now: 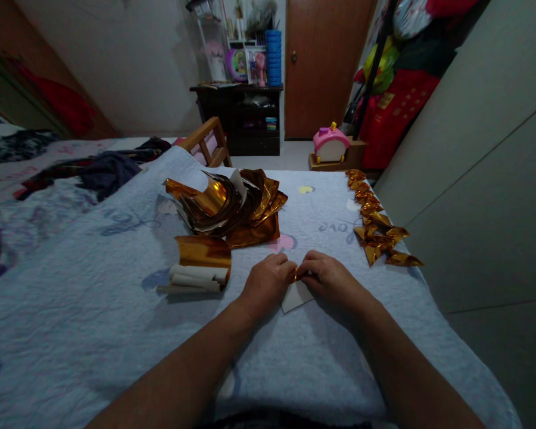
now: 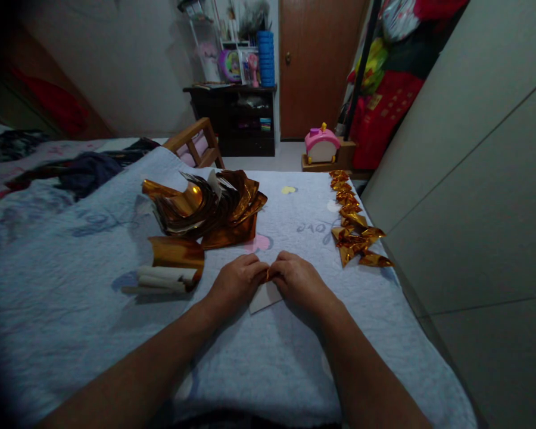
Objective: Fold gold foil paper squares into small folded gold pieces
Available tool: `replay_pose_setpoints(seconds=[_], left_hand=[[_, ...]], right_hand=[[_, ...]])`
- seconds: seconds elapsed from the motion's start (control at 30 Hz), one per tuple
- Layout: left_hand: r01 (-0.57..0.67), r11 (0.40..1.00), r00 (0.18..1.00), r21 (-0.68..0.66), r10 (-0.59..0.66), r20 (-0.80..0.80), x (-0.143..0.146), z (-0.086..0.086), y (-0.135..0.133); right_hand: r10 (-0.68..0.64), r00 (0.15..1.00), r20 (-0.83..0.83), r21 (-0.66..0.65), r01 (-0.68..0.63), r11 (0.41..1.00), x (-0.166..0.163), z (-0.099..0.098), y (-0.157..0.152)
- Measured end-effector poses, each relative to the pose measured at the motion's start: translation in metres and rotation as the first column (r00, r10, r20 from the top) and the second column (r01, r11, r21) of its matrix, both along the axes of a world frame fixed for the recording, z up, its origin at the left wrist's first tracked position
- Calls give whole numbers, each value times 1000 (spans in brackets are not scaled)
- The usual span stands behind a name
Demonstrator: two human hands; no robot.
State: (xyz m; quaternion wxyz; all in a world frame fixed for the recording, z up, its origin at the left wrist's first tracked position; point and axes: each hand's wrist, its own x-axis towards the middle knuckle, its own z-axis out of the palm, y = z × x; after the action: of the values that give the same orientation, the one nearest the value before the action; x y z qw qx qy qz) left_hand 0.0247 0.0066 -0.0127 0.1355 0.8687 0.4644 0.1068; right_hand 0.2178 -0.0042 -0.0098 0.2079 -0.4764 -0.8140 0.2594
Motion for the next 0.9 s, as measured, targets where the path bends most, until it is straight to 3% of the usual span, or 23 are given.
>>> replay_pose_setpoints(seconds=[0.57,0.73,0.9], left_hand=[[-16,999,1000,43,16,4,1,2,-2],[-57,998,997,22,56,52,0,2,-2],[-10,1000,998,10,9,61,-1,0,-1]], right_hand=[[-30,1000,-3,-8,30,1000,-1,3,-1],[-98,995,22,14,98,995,-3,4,-3],[-179,982,62,28,177,984,-8,-1,0]])
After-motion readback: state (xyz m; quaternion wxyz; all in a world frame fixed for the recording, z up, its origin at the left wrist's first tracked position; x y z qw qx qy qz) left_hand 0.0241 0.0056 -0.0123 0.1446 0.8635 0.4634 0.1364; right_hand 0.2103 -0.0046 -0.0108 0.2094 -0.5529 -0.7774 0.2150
